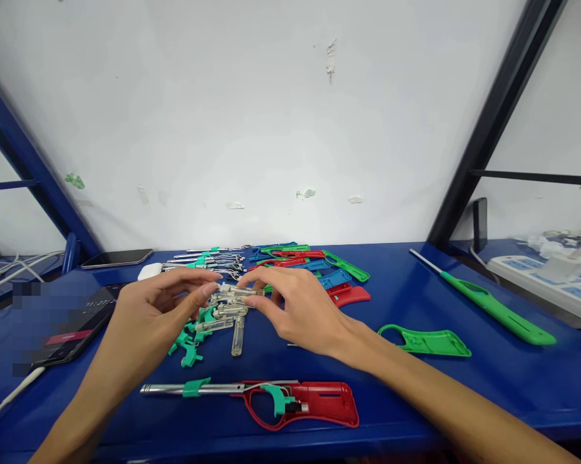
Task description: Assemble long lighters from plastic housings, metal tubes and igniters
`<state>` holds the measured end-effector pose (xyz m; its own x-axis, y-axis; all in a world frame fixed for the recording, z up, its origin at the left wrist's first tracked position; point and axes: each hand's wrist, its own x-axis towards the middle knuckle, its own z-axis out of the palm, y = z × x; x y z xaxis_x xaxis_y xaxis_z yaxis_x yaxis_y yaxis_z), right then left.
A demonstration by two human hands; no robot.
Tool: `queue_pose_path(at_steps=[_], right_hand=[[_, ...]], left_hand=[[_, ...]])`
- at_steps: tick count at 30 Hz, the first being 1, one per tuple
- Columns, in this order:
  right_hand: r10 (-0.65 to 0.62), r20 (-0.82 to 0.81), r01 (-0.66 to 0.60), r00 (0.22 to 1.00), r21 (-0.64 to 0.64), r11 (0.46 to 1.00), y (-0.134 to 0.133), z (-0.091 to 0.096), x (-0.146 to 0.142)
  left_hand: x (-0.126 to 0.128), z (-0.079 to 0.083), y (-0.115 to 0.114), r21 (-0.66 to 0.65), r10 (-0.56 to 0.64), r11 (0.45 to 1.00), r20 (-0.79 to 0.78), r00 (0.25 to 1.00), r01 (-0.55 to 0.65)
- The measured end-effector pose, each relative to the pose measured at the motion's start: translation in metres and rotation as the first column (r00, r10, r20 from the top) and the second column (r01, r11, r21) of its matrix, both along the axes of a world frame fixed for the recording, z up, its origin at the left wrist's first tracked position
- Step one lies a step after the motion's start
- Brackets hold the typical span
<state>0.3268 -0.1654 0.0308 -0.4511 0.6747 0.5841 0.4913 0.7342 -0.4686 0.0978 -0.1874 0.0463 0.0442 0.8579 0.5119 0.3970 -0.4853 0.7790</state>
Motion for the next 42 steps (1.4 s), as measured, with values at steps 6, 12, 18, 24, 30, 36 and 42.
queue_pose_path(at_steps=[6, 12, 18, 24, 30, 36, 42], right_hand=[[-0.009, 0.007, 0.008, 1.0, 0.08, 0.997, 0.003, -0.004, 0.001], [0.007, 0.001, -0.007, 1.0, 0.12, 0.993, 0.004, -0.007, 0.001], [0.003, -0.009, -0.002, 1.0, 0.153, 0.988, 0.004, -0.01, 0.001], [-0.018, 0.02, 0.014, 1.0, 0.203, 0.979, 0.003, -0.011, 0.001], [-0.027, 0.105, -0.005, 0.994, 0.299, 0.954, 0.005, -0.016, 0.003], [-0.064, 0.225, -0.046, 0.972, 0.455, 0.889, 0.005, -0.022, 0.01], [-0.144, 0.261, -0.021, 0.955, 0.541, 0.841, -0.003, -0.021, 0.008]], left_hand=[[0.0, -0.002, -0.001, -0.038, -0.052, 0.998, 0.055, 0.997, 0.054], [0.003, -0.002, 0.001, -0.084, -0.099, 0.99, 0.133, 0.986, 0.111], [0.004, -0.004, 0.004, -0.129, -0.145, 0.976, 0.215, 0.966, 0.176], [0.006, -0.005, 0.003, -0.153, -0.196, 0.958, 0.26, 0.945, 0.241], [0.004, -0.008, 0.003, -0.179, -0.232, 0.94, 0.286, 0.93, 0.29], [0.011, -0.011, -0.002, -0.194, -0.225, 0.935, 0.319, 0.921, 0.296], [0.016, -0.012, -0.006, -0.221, -0.219, 0.925, 0.356, 0.908, 0.31]])
